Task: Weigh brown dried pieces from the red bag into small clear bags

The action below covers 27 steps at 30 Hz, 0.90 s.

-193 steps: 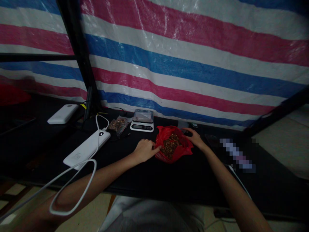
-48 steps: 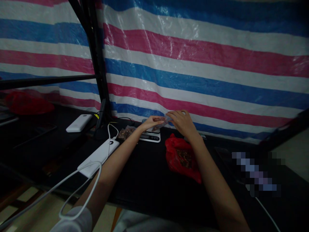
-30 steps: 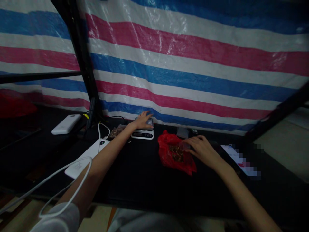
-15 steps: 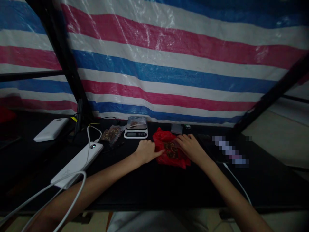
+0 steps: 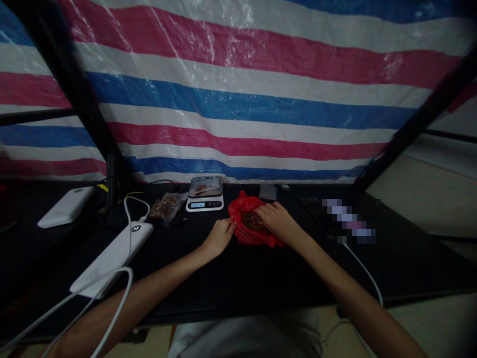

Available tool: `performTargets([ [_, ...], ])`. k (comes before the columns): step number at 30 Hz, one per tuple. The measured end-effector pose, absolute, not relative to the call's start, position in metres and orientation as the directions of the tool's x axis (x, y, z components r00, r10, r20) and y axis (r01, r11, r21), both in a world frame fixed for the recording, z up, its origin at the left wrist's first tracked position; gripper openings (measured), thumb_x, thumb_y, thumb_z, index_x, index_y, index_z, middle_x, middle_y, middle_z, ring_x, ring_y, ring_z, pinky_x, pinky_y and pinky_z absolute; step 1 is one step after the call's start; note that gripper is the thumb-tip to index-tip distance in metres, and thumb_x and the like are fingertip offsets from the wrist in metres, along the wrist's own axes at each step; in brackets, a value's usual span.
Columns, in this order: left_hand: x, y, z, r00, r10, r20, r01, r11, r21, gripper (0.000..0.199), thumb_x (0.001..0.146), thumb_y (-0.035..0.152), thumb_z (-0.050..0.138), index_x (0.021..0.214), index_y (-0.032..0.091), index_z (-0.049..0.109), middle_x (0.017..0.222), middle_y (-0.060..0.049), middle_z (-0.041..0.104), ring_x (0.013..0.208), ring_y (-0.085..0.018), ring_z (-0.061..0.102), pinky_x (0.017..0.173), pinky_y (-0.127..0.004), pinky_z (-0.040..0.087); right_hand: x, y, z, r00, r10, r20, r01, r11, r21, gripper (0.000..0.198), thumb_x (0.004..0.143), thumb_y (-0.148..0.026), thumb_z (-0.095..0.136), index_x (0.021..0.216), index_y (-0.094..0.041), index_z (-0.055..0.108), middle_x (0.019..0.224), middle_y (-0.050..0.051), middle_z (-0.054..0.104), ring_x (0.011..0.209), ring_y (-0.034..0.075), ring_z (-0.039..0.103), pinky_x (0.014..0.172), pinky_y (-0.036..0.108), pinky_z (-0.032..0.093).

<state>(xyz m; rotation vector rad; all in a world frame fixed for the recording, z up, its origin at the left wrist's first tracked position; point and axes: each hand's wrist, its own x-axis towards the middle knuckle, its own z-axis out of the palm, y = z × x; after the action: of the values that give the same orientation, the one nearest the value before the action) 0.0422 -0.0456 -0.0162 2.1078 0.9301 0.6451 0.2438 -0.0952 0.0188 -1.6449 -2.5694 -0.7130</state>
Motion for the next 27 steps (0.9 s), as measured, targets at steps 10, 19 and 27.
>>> performTargets([
  [10, 0.059, -0.063, -0.044, 0.449, 0.894, 0.014, -0.196, 0.083, 0.977, 0.040, 0.071, 0.052, 0.054, 0.070, 0.012, 0.055, 0.065, -0.002, 0.056, 0.061, -0.012, 0.051, 0.064, -0.025, 0.043, 0.243, -0.098, 0.016, -0.478, 0.843, 0.247, 0.876, 0.477, 0.068, 0.029, 0.081, -0.012, 0.050, 0.109, -0.016, 0.051, 0.103, 0.010, 0.059, 0.096, 0.022, 0.054, 0.083, 0.035, 0.039],
  [19, 0.077, -0.067, -0.039, 0.219, 0.970, 0.102, -0.296, -0.034, 0.955, 0.031, 0.075, 0.045, 0.055, 0.078, 0.015, 0.060, 0.077, -0.004, 0.062, 0.076, -0.016, 0.055, 0.076, -0.026, 0.043, 0.238, -0.100, 0.010, -0.426, 0.859, 0.283, 0.815, 0.501, -0.293, 0.035, 0.079, -0.010, 0.050, 0.112, -0.020, 0.051, 0.109, 0.008, 0.058, 0.103, 0.020, 0.053, 0.090, 0.038, 0.040],
  [27, 0.087, -0.064, -0.033, 0.142, 0.980, 0.141, -0.374, -0.079, 0.924, 0.028, 0.078, 0.039, 0.051, 0.085, 0.013, 0.060, 0.083, -0.004, 0.062, 0.080, -0.015, 0.055, 0.079, -0.025, 0.042, 0.238, -0.090, -0.008, -0.255, 0.933, 0.254, 0.558, 0.356, -0.749, 0.038, 0.073, -0.008, 0.051, 0.109, -0.019, 0.056, 0.103, 0.006, 0.063, 0.091, 0.016, 0.059, 0.084, 0.033, 0.046],
])
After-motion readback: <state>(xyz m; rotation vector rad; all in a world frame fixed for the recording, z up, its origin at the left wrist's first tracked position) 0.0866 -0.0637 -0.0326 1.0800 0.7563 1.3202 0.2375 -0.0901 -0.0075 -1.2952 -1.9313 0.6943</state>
